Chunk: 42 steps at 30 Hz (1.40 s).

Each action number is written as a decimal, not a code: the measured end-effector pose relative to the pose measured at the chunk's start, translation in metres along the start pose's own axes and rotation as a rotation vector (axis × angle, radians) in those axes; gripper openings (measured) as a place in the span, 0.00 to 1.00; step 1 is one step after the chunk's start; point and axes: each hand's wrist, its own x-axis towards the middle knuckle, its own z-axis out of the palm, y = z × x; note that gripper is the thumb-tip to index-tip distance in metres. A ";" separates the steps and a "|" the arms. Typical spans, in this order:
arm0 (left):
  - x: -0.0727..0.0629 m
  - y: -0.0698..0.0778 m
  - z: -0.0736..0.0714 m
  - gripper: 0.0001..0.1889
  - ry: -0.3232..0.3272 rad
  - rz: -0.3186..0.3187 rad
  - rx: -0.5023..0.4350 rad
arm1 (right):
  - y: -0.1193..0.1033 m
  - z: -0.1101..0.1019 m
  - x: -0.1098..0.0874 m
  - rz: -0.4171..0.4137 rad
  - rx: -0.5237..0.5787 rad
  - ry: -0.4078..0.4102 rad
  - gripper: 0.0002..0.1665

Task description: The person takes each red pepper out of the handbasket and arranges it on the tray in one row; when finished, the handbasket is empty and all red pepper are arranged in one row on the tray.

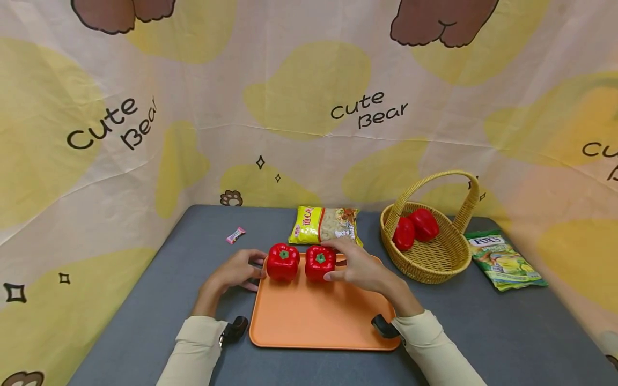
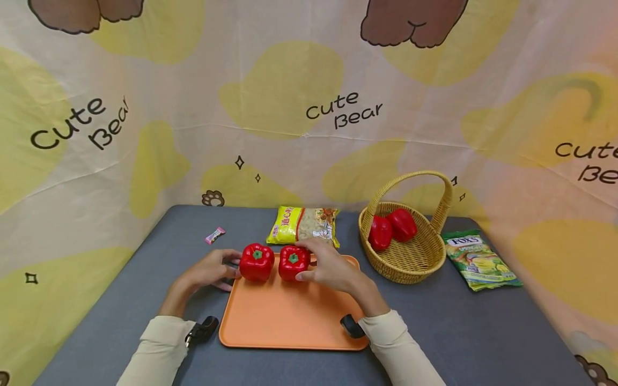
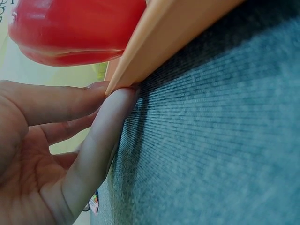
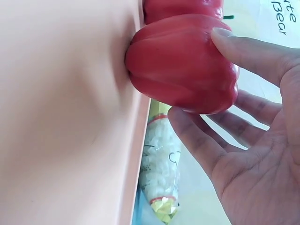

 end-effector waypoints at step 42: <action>0.002 -0.003 0.002 0.28 0.010 0.008 -0.008 | 0.000 -0.004 -0.011 -0.066 -0.051 0.023 0.46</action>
